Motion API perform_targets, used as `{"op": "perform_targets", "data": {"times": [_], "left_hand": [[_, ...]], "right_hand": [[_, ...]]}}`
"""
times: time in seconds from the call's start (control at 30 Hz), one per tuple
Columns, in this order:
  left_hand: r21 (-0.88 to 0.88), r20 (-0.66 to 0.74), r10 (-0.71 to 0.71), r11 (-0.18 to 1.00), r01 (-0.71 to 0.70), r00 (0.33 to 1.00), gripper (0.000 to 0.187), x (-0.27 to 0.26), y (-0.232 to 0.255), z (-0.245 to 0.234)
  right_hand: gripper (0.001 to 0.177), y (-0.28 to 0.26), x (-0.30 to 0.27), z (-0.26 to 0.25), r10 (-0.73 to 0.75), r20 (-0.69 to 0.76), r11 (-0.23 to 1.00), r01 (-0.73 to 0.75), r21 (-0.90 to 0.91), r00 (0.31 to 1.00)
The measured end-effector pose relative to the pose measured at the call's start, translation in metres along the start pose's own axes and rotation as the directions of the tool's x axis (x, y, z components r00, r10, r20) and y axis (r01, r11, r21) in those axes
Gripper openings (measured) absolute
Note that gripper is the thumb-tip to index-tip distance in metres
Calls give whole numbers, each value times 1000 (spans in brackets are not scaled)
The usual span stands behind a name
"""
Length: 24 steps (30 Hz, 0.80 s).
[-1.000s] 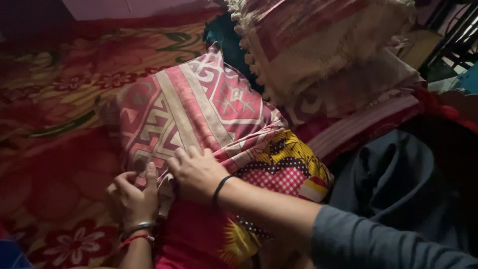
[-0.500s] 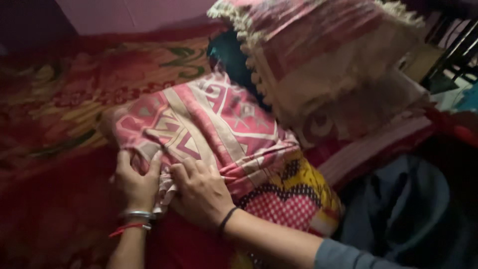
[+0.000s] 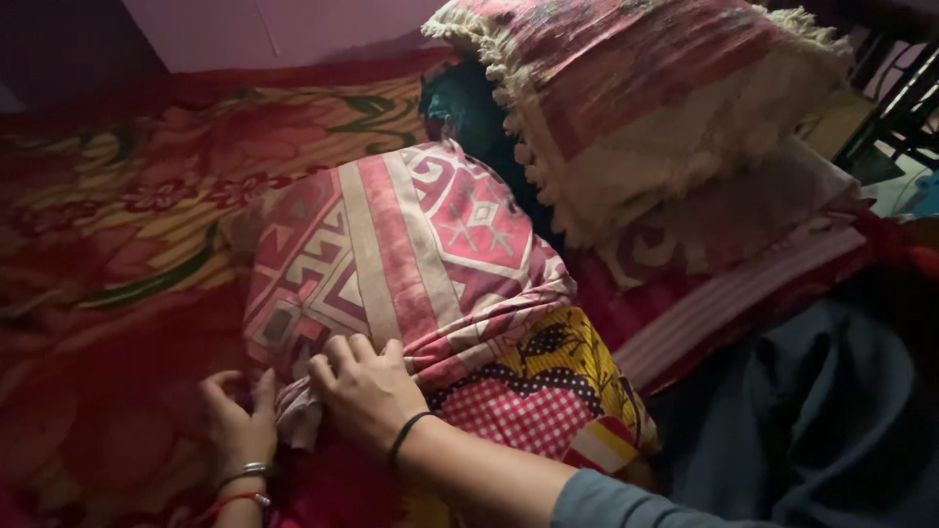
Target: The person places a pink patterned pillow and a colorful patterned pillow into pillowcases by hand, smoothing the fabric over the pillows.
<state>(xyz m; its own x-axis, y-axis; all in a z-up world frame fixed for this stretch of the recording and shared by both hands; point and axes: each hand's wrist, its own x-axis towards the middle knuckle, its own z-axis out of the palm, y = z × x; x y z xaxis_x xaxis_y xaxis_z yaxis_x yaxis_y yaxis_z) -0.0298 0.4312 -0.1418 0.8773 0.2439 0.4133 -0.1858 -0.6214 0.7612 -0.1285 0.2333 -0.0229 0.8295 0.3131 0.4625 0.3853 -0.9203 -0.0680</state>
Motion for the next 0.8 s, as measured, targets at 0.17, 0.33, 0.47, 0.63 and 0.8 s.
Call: {"op": "perform_targets", "data": {"times": [0.17, 0.33, 0.47, 0.63, 0.8], "left_hand": [[304, 34, 213, 929, -213, 976, 33, -1, -32, -2], [-390, 207, -112, 902, 187, 972, 17, 0, -26, -6], [-421, 272, -165, 865, 272, 948, 17, -8, -1, -16], [-225, 206, -101, 963, 148, 973, 22, -14, 25, -29], [-76, 100, 85, 994, -77, 991, 30, -32, 76, -64]], "right_hand": [[34, -2, 8, -7, 57, 43, 993, -61, 97, 997], [25, -6, -5, -22, 1, 119, 997, -11, 80, 993], [36, -13, -17, -36, -112, 181, 989, 92, 115, 977], [28, -10, -26, -37, -105, 245, 984, 65, 166, 964], [28, -9, -21, -31, -15, 150, 983, -13, 184, 989]]}}
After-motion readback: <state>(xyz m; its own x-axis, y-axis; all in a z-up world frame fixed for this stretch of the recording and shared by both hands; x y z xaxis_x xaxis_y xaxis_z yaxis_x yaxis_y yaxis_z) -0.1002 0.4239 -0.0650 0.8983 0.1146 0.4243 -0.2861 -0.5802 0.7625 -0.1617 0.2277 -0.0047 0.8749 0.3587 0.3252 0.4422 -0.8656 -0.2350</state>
